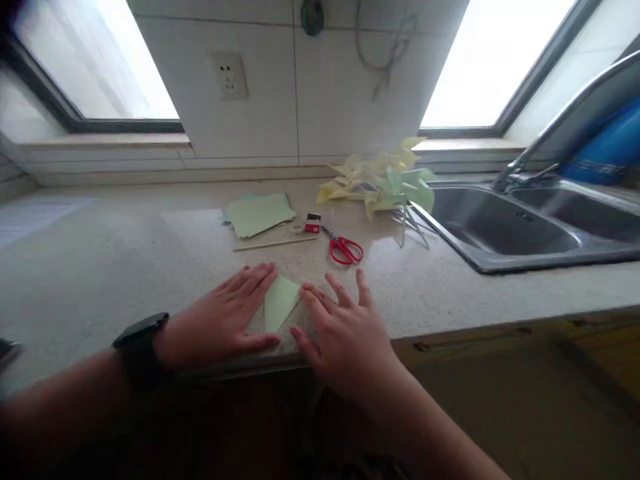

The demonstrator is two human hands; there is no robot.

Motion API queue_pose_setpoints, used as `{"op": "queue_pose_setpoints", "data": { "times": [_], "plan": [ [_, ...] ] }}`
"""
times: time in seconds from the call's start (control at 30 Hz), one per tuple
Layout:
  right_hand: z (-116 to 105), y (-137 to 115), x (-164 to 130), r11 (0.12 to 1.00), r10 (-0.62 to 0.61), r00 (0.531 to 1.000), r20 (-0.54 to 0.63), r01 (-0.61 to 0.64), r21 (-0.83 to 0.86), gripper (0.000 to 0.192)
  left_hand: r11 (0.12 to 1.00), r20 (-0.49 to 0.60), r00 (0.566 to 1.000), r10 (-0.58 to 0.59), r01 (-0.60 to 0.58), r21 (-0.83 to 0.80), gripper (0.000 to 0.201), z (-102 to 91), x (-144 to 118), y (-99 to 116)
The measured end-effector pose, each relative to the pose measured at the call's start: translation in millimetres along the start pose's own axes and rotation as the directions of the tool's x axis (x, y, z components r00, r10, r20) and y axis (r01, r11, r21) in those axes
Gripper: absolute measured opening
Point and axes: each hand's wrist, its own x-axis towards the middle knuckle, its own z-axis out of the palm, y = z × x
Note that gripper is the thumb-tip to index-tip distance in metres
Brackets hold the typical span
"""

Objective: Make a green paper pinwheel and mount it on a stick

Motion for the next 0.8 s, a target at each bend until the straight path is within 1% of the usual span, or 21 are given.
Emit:
{"op": "queue_pose_setpoints", "data": {
  "times": [0.13, 0.2, 0.27, 0.4, 0.47, 0.57, 0.67, 0.73, 0.8],
  "plan": [
    [4.5, 11.1, 1.0, 0.995, -0.094, 0.995, -0.033, 0.095, 0.035, 0.051, 1.0, -0.048, 0.998, 0.028, -0.028, -0.01, 0.116, 6.1, -0.3, -3.6],
    [5.8, 15.1, -0.6, 0.979, -0.191, 0.981, -0.029, 0.192, 0.066, 0.048, 0.998, -0.066, 0.996, 0.057, -0.058, -0.01, 0.115, 8.2, -0.9, -5.8],
    [6.2, 16.9, -3.5, 0.969, -0.232, 0.972, -0.04, 0.234, 0.082, 0.046, 0.996, -0.073, 0.994, 0.086, -0.087, -0.015, 0.114, 9.6, -1.6, -8.3],
    [6.3, 11.7, -11.6, 0.97, -0.214, 0.972, -0.101, 0.223, 0.092, 0.044, 0.99, -0.106, 0.987, 0.121, -0.128, -0.057, 0.109, 9.6, -3.0, -13.2],
    [7.6, 4.9, -16.2, 0.973, -0.193, 0.974, -0.121, 0.206, 0.101, 0.046, 0.983, -0.145, 0.979, 0.143, -0.157, -0.09, 0.099, 8.2, -4.0, -14.3],
    [12.4, -8.2, -22.6, 0.983, -0.134, 0.979, -0.152, 0.151, 0.106, 0.052, 0.977, -0.232, 0.96, 0.155, -0.184, -0.109, 0.08, 4.1, -5.5, -12.1],
    [19.2, -22.3, -25.4, 0.989, -0.068, 0.981, -0.183, 0.091, 0.12, 0.053, 0.983, -0.288, 0.947, 0.14, -0.168, -0.077, 0.057, -1.8, -6.4, -4.0],
    [23.7, -30.9, -24.4, 0.986, -0.049, 0.977, -0.208, 0.08, 0.147, 0.05, 0.986, -0.284, 0.948, 0.142, -0.16, -0.042, 0.043, -4.7, -7.6, 5.1],
    [27.1, -38.0, -22.3, 0.98, -0.049, 0.97, -0.24, 0.092, 0.174, 0.045, 0.986, -0.257, 0.954, 0.157, -0.165, -0.007, 0.036, -4.4, -10.8, 17.3]
  ]
}}
